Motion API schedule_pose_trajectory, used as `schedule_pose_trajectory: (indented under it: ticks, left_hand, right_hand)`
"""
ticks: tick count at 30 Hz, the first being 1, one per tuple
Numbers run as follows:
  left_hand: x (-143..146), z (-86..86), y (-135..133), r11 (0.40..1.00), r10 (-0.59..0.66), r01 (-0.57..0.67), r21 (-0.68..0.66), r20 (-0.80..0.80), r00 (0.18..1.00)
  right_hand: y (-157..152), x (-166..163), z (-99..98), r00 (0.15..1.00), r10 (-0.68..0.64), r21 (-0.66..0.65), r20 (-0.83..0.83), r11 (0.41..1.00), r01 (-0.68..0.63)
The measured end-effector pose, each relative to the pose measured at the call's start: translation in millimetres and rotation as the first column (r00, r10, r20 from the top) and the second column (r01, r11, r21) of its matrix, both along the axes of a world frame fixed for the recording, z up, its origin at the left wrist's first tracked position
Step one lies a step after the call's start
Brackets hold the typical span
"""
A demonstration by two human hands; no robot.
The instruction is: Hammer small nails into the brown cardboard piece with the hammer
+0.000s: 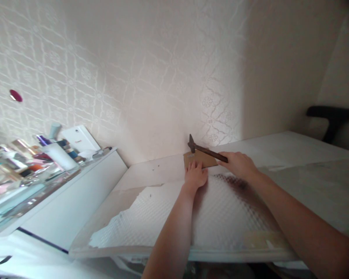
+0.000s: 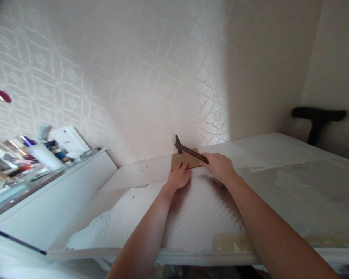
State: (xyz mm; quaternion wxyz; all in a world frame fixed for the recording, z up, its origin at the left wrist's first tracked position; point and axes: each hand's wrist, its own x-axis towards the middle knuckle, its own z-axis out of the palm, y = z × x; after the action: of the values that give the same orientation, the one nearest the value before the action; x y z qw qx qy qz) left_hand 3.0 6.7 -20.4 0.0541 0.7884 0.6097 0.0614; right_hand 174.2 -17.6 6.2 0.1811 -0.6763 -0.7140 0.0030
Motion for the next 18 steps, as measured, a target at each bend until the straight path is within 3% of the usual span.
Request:
schedule_pose_trajectory:
  ticks: [18]
  left_hand:
    - [-0.4, -0.9, 0.4, 1.000, -0.008, 0.008, 0.019, 0.004, 1.000]
  right_hand:
    - [0.3, -0.1, 0.4, 1.000, -0.017, 0.044, -0.014, 0.999, 0.018]
